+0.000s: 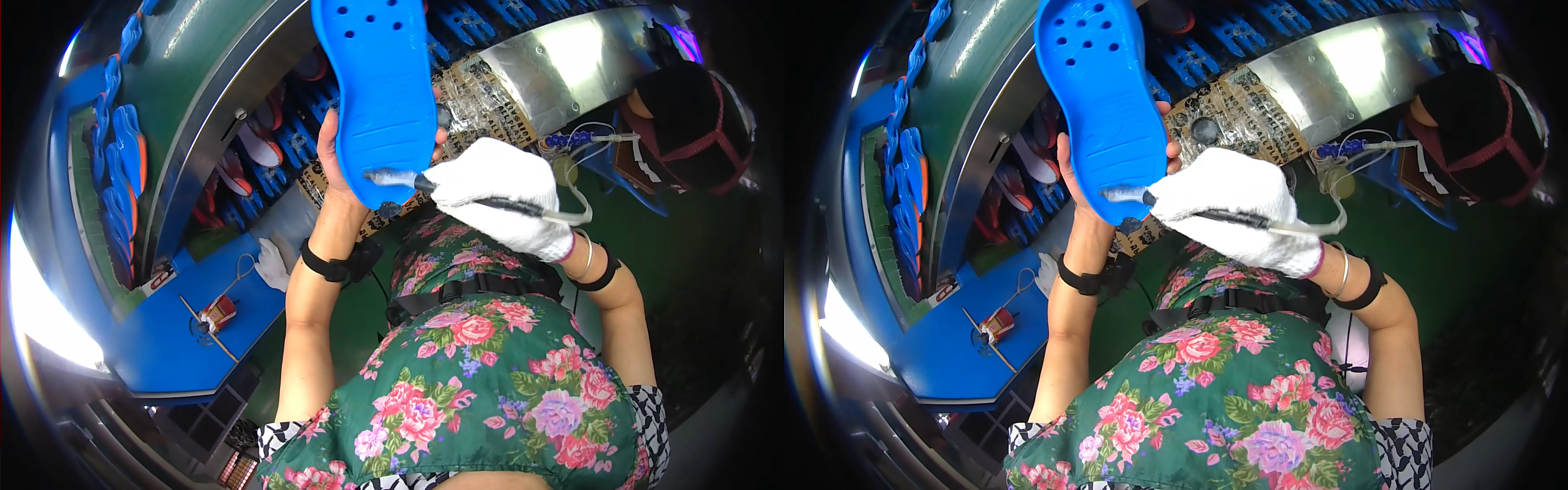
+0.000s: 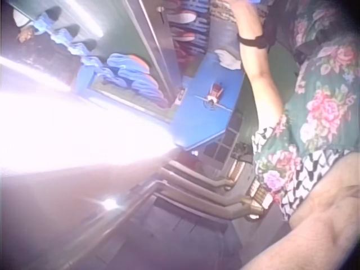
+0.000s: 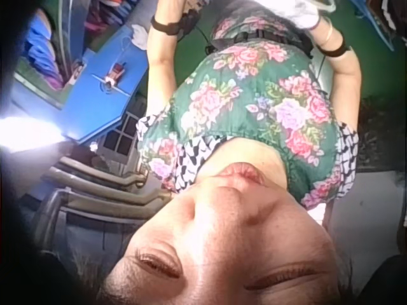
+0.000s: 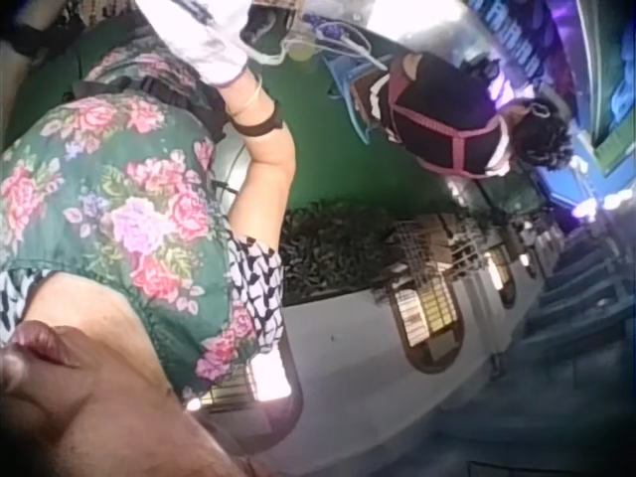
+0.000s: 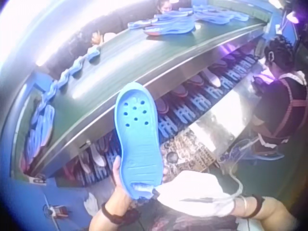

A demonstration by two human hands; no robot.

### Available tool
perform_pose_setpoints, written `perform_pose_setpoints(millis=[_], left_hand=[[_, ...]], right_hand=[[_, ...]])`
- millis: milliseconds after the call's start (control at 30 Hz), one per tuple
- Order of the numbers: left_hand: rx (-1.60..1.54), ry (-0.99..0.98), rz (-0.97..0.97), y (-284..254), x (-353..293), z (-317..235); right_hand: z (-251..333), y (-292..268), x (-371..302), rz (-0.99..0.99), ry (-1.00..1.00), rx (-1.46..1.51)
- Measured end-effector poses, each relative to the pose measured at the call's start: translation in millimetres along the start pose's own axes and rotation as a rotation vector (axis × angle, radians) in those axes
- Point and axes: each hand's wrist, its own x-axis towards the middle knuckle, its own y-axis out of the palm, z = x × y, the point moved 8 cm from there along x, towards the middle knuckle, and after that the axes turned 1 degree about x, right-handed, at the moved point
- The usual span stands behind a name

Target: The person is applying glue or a similar liquid to blue shoe soles using a specialized brush-tip applicator tool at a factory assembly line.

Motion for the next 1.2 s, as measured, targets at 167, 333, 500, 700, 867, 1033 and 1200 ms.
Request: perform_pose_setpoints(millis=[167, 333, 500, 700, 867, 1033, 1200], left_hand=[[0.002, -0.071, 0.076, 8, 6, -1], [0.007, -0.18, 0.178, 8, 2, 4], [0.009, -0.195, 0.128, 4, 5, 1], [0.155, -0.234, 0.055, -4, 6, -3], [0.027, -0.181, 0.126, 0, 9, -6], [-0.267, -0.094, -0.208, -3, -1, 2], [-0.218, -0.133, -0.011, -10, -12, 28]], right_hand=[[20, 25, -22, 0.142, -0.274, -0.24], [17, 15, -13, 0.228, -0.066, 0.134], [20, 8, -13, 0.17, -0.274, -0.223], [18, 14, -10, 0.236, -0.143, 0.08], [-6, 16, -5, 0.162, 0.04, 0.128], [-21, -22, 8, -0.087, 0.098, 0.203], [-13, -65, 60, -0.193, -0.115, -0.347]])
